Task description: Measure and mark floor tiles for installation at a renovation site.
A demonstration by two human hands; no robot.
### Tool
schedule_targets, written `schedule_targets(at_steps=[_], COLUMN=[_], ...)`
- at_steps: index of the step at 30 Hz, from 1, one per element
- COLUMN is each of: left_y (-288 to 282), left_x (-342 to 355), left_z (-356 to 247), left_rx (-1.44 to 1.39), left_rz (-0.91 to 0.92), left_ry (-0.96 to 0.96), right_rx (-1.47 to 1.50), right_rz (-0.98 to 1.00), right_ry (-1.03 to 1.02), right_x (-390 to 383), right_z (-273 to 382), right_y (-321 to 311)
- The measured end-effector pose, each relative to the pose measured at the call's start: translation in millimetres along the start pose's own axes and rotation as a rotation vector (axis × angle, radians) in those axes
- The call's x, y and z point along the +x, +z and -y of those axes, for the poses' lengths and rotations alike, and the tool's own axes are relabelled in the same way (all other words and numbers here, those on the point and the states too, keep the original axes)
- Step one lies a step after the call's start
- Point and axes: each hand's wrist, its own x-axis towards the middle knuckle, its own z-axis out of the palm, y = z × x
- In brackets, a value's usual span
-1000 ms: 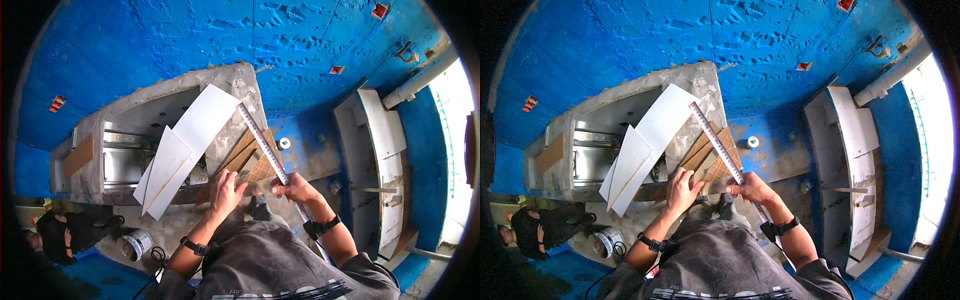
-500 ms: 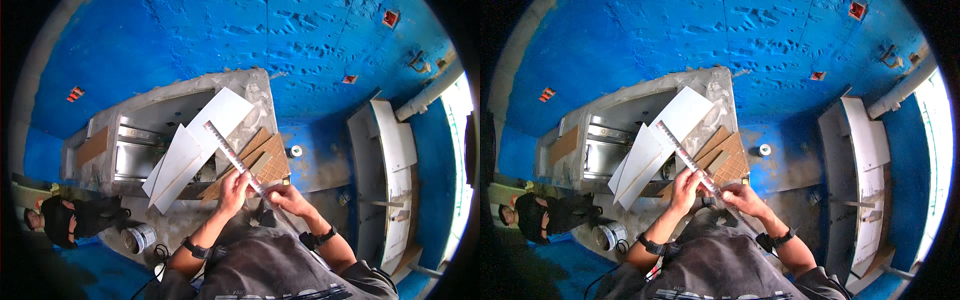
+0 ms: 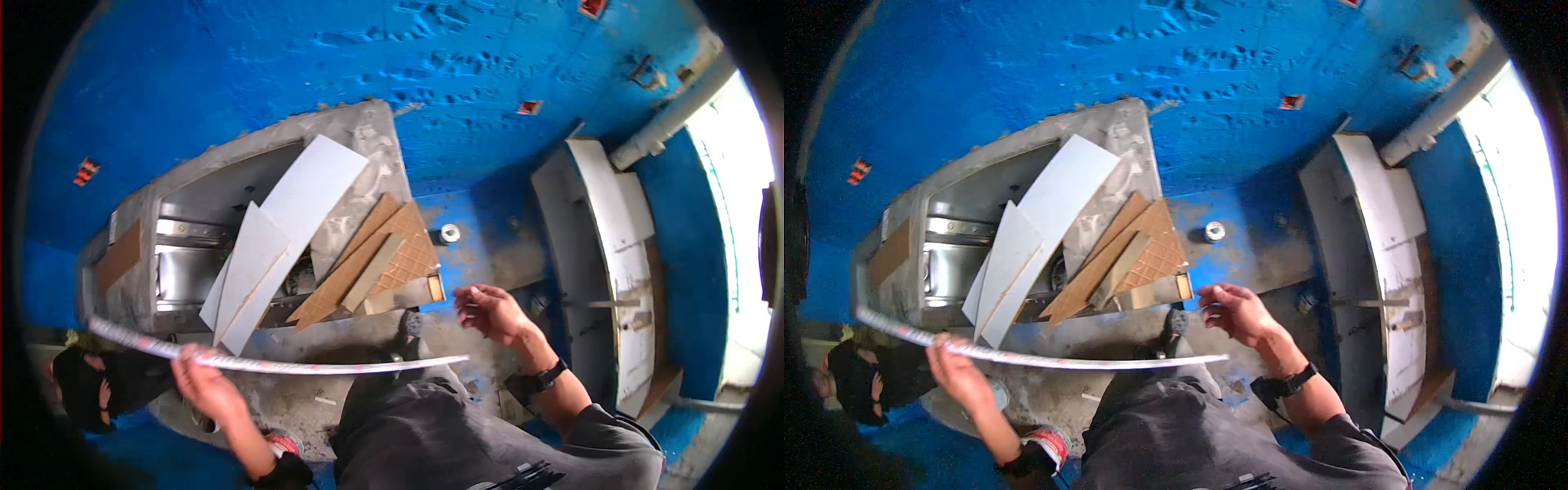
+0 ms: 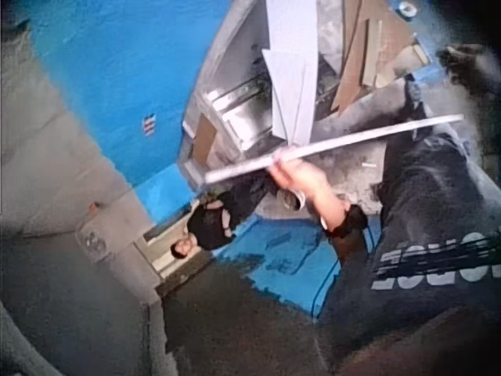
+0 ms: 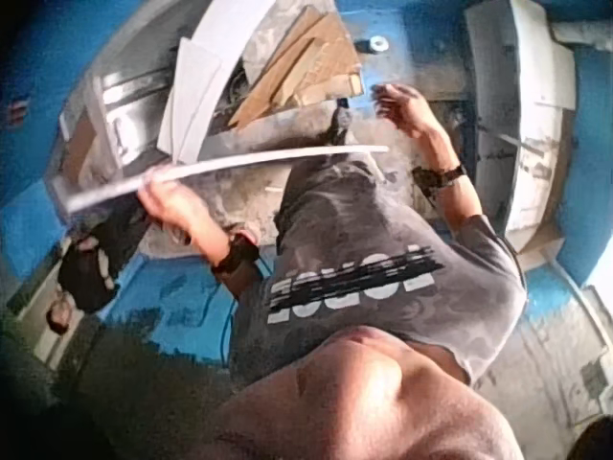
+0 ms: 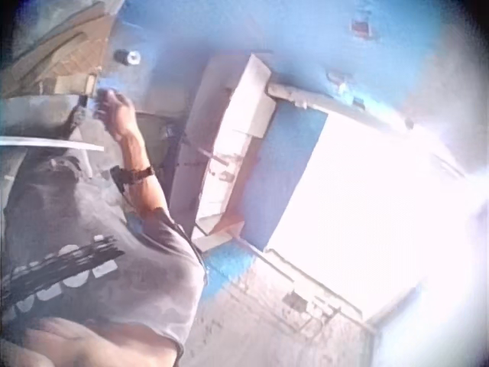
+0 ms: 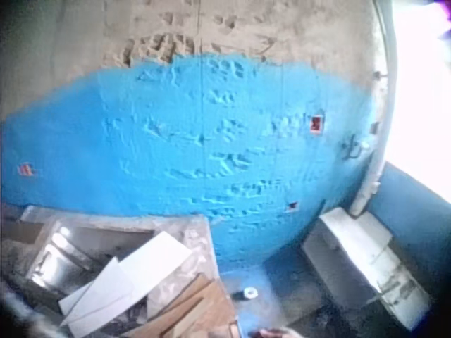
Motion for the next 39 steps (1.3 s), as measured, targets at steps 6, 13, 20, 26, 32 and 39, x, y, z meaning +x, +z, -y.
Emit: schedule_targets(at_steps=[6,13,20,26,32,39], left_y=[-90.9,-186.3,-224.3,-90.2,31.7,76.8], left_x=[22.2,38.8,49.3,3.6,-42.4,-65.2], left_z=[-57.3,-89.7,-168.9,-134.1,22.7,97.9], left_rx=[0.005,0.025,0.121,0.214,0.594,0.845], left_rz=[-0.026,0.018,0.053,-0.069,0.583,0.810], left_ry=[0.170,0.315,0.370,0.136,-0.307,-0.262], right_rx=[0.237,0.099,0.328,0.147,-0.046,-0.558], right_rz=[0.448,0.419,0.301,0.259,0.103,0.156], right_ry=[0.077,-0.091,-0.086,-0.061,-0.234,-0.219], right_x=[-31.0,-46.1,-26.4,28.9,74.8,114.3], right_z=[-20.7,-44.9,-36.7,-7.1,22.3,55.7], right_y=[31.7,80.7,85.7,81.9,75.9,74.4])
